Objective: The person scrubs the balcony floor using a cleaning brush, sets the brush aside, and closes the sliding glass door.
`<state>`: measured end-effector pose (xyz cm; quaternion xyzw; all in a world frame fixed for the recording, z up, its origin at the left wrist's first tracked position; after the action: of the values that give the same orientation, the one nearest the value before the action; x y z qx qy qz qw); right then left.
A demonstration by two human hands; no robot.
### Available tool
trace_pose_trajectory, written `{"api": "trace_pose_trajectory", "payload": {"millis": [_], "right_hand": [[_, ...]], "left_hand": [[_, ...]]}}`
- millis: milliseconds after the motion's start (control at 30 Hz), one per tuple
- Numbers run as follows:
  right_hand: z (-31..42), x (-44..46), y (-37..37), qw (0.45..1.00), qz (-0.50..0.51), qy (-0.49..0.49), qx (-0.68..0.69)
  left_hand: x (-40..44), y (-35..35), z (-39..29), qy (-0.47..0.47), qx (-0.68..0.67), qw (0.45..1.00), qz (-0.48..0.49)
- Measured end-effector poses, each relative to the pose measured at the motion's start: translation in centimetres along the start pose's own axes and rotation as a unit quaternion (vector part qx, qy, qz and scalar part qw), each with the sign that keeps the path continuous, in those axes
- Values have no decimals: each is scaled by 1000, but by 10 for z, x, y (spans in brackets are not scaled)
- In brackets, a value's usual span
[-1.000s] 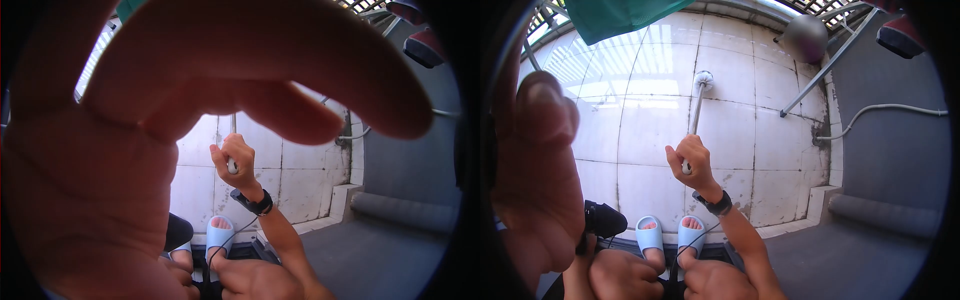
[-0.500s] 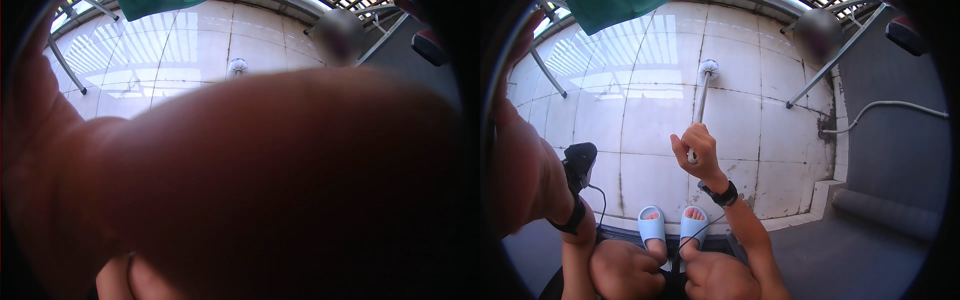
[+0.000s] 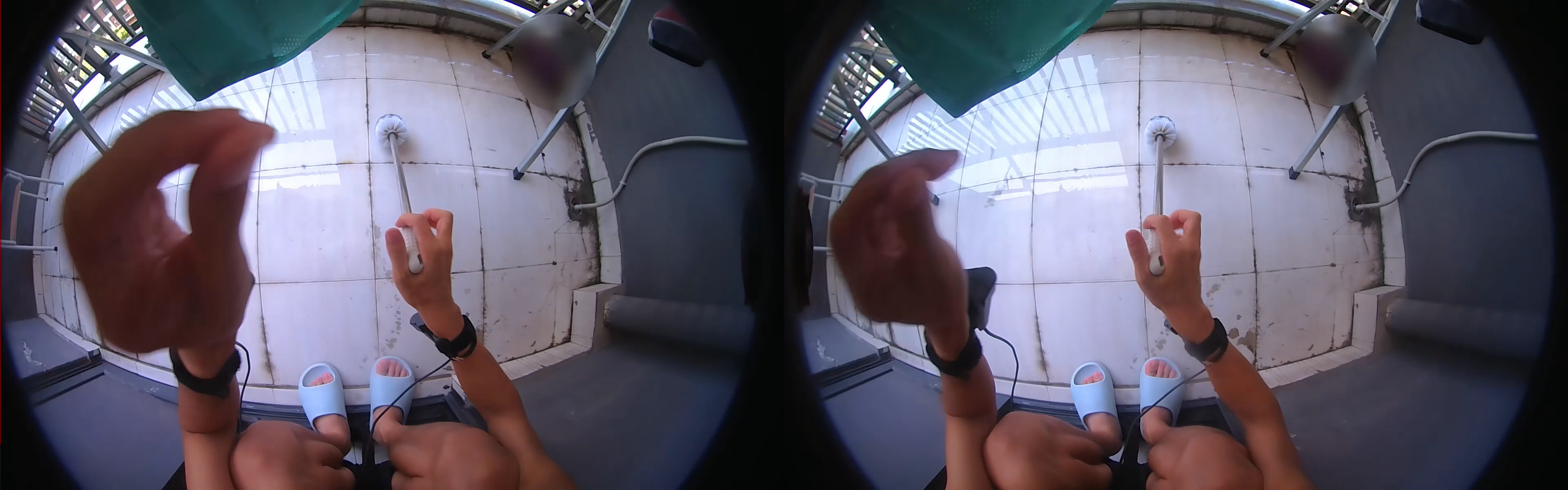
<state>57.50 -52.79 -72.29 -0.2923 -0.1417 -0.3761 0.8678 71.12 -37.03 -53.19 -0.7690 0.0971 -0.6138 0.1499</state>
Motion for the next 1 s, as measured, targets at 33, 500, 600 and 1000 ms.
{"api": "trace_pose_trajectory", "payload": {"millis": [33, 500, 600, 1000], "right_hand": [[-4, -1, -7, 997, 1, 70, -40], [-67, 36, -98, 883, 34, 385, 265], [-54, 52, -108, 875, 85, 393, 269], [-145, 47, 6, 962, 188, 191, -41]], "left_hand": [[-16, 19, 5, -27, -22, 999, 21], [-164, 122, 43, -285, -136, 876, 364], [-163, 118, 50, -284, -90, 858, 419], [-190, 88, 79, -328, -90, 846, 409]]}}
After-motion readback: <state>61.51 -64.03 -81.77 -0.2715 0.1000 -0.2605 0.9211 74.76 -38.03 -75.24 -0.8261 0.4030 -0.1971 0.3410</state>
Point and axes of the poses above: each hand's wrist, its own x-axis towards the middle knuckle, its own y-axis out of the palm, z = x × y, the point moved 4 cm from there along x, towards the middle knuckle, and after that the axes turned 7 degrees about x, right-handed, at the moved point
